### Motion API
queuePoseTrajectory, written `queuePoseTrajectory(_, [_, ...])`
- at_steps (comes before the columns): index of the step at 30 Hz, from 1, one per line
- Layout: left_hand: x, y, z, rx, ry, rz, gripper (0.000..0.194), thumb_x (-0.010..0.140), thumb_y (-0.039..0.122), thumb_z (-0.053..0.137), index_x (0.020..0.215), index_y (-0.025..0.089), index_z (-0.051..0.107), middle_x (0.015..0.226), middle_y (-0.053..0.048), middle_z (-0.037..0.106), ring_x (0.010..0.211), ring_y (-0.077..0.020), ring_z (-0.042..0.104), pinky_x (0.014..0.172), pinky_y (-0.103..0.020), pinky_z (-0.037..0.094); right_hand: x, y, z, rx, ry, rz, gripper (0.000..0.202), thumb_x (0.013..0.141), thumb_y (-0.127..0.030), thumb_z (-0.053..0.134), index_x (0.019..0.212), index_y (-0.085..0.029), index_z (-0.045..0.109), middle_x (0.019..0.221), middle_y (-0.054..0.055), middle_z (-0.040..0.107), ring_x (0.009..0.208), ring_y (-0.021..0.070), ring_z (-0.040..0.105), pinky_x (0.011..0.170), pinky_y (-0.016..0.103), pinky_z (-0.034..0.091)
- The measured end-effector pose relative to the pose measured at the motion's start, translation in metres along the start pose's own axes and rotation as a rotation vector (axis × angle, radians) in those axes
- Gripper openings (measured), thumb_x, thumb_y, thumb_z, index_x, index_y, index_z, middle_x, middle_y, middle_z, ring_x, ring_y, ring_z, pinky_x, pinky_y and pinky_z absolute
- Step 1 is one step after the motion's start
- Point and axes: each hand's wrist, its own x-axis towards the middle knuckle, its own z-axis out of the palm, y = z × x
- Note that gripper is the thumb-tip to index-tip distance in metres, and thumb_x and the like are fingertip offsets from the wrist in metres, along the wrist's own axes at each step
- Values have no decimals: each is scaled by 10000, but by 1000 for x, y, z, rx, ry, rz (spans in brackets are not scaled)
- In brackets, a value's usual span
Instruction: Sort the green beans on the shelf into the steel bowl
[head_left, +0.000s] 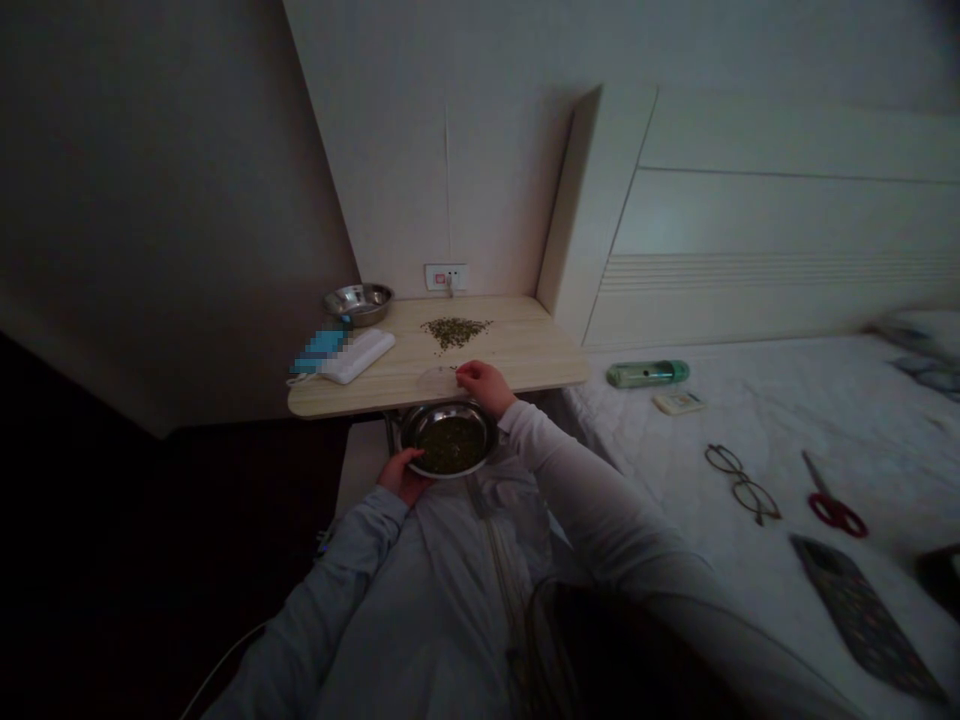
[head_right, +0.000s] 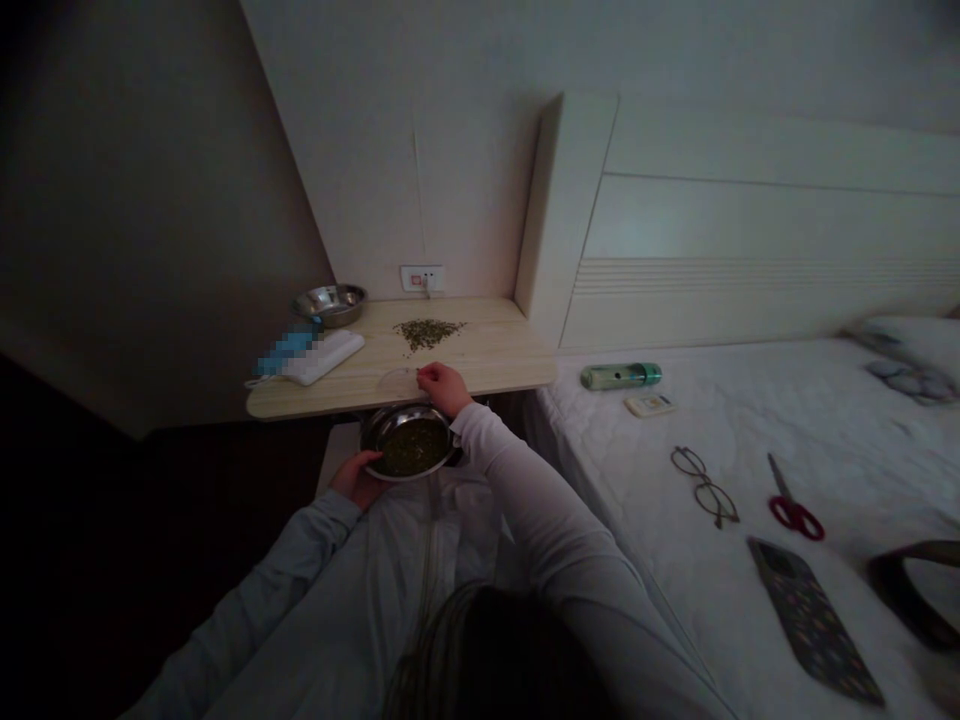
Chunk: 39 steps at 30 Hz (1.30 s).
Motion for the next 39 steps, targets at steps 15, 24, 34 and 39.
queuePoseTrajectory(15, [1,0,-2,-37,-8,8,161,623,27,458,659,116,587,599,-53,650,665,-201,626,605,-341,515,5,11,-28,-317,152,72,74,657,-196,513,680,-172,580,676,15,600,649,113,527,646,243,399])
queuePoseTrajectory(24, [-1,0,0,-16,-8,9,169,638,35,451,680,105,599,606,-67,655,633,-198,626,573,-324,513,14,25,-58,-388,229,141,99,646,-192,502,671,-162,593,682,34,618,650,128,543,633,249,399])
queuePoseTrajectory(34, [4,-1,-4,-12,-10,19,137,634,37,466,640,109,582,561,-60,644,570,-187,618,536,-323,514,34,38,-80,-345,336,206,85,621,-154,499,616,-155,584,639,41,617,684,145,559,681,276,400])
queuePoseTrajectory(39, [5,-2,-6,-24,-13,28,131,613,28,482,659,93,587,579,-78,649,597,-196,622,555,-321,512,39,42,-83,-228,375,194,98,631,-187,493,659,-147,578,618,21,614,585,107,539,610,243,418])
